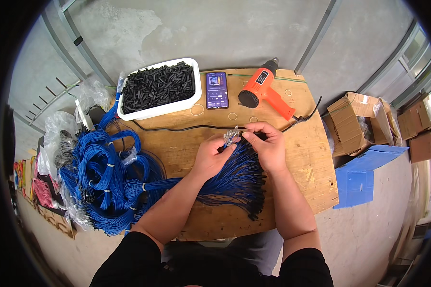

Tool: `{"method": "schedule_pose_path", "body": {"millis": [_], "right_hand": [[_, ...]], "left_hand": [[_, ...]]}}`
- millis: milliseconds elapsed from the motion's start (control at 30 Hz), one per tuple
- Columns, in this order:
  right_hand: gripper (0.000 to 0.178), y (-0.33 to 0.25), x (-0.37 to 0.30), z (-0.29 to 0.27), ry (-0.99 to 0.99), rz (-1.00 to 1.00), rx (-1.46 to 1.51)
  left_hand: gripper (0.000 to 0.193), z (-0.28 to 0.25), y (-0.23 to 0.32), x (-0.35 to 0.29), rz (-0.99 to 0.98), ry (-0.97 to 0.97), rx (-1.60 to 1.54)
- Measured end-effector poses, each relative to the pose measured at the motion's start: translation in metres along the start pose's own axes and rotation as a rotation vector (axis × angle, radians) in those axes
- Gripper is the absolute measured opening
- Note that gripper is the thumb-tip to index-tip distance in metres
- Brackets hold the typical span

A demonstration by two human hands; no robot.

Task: Placing heat shrink tubing onto the ends of blue electrical cables at a workbench.

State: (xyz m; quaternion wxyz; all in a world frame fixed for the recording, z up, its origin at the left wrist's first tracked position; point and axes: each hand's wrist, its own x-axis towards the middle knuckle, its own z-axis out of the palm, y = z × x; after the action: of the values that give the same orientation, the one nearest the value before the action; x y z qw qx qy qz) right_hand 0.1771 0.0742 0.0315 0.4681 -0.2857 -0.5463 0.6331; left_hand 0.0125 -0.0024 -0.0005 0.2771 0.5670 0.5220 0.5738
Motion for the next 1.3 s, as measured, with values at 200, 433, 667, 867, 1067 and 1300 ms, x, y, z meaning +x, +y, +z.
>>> {"method": "schedule_pose_path", "body": {"millis": [200,433,667,867,1067,1300], "right_hand": [[0.014,-0.002,-0.002,0.004,-0.028,-0.107,-0.141],[0.015,-0.004,-0.003,0.009,0.005,-0.361,-0.443],[0.015,-0.008,-0.004,0.011,0.016,-0.361,-0.476],[0.011,0.001,-0.001,0.004,0.015,-0.308,-0.462],[0.007,-0.004,-0.004,0.008,0.016,-0.125,-0.333],[0.005,-0.004,-0.002,0.009,0.005,0.041,-0.164]], "left_hand": [[0.023,-0.004,0.017,-0.001,-0.069,-0.105,0.061],[0.023,-0.005,0.014,-0.001,-0.043,-0.121,0.088],[0.022,-0.004,0.012,-0.001,-0.042,-0.094,0.049],[0.019,-0.002,0.001,0.000,-0.089,-0.087,-0.021],[0.015,-0.005,0.004,0.001,-0.399,-0.058,-0.487],[0.015,-0.006,0.002,0.001,-0.427,-0.076,-0.399]]}}
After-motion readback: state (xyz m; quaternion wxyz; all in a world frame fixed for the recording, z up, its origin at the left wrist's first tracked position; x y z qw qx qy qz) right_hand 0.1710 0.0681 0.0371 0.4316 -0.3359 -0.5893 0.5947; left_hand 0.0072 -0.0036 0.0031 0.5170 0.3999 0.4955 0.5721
